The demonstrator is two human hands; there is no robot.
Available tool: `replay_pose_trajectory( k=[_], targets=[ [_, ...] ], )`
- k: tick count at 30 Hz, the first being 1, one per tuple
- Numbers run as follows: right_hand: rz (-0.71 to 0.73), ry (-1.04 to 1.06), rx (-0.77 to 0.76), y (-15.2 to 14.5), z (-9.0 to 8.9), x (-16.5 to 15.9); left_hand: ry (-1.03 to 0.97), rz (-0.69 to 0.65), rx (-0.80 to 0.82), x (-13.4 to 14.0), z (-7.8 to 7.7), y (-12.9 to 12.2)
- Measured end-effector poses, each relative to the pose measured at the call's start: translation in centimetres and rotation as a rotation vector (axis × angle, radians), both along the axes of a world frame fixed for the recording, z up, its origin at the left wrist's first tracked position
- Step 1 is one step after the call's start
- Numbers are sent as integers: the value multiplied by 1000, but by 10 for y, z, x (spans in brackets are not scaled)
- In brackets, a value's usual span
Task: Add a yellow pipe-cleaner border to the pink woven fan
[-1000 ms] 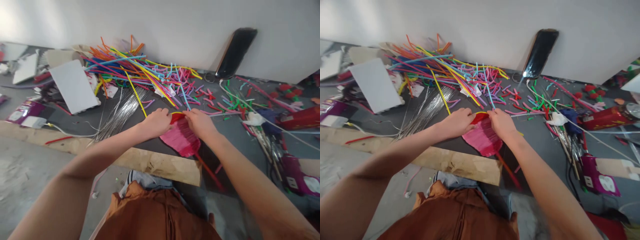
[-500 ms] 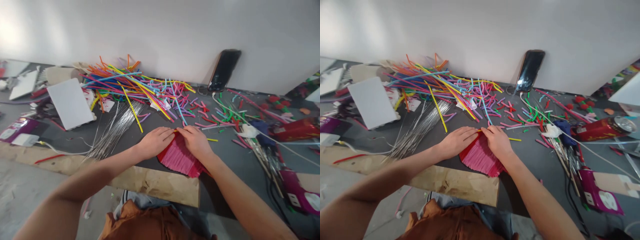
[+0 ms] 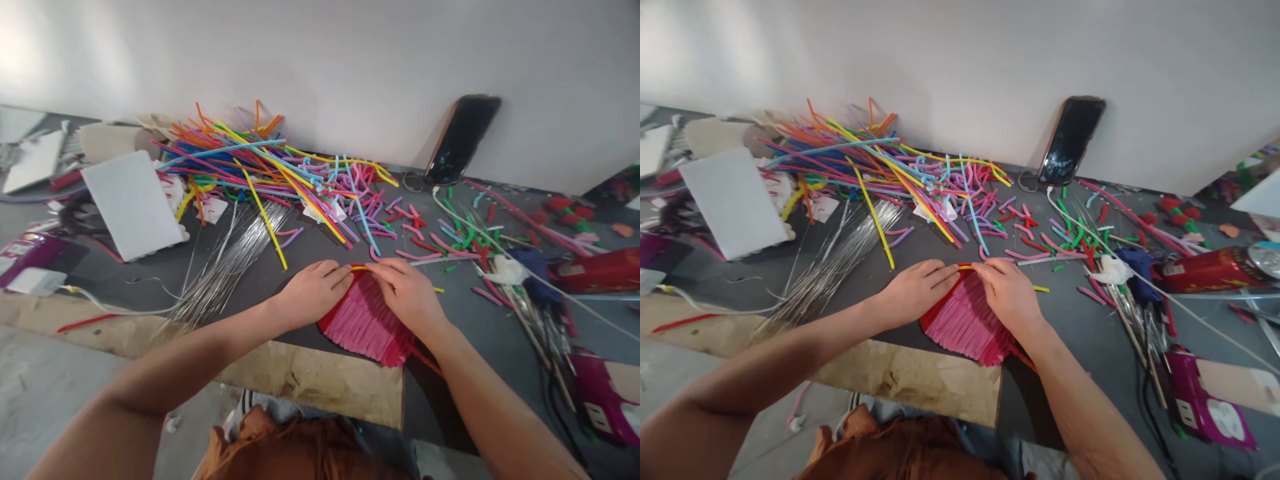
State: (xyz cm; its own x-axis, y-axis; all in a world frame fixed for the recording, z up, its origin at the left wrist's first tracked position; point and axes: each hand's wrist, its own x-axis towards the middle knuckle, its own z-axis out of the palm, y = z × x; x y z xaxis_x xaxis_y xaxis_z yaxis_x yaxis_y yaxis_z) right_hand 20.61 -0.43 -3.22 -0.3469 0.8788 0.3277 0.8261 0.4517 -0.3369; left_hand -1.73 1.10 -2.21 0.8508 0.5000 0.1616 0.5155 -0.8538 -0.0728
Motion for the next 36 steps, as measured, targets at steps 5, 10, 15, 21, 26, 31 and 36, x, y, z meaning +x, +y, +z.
replay_pose_trajectory(
  k=[5, 10, 15, 21, 26, 31, 36],
  targets=[
    [-87, -35, -42, 0, 10, 3, 33, 11, 2, 1, 3, -1],
    [-182, -91, -58, 2, 10, -6, 46, 4, -30, 1, 2, 0],
    [-183, -135, 5, 1, 8, -12, 44, 7, -74, 1, 3, 2],
    [-52, -217, 23, -18, 13, 3, 86, 6, -79, 3, 6, 4],
    [-63, -273, 106, -42, 12, 23, 102, 5, -56, 4, 7, 3],
    [-67, -340, 119, -56, 13, 27, 103, -5, -26, 12, 14, 4],
    [-55, -378, 89, -58, 15, 25, 166, 68, -83, 31, 24, -1]
  ],
)
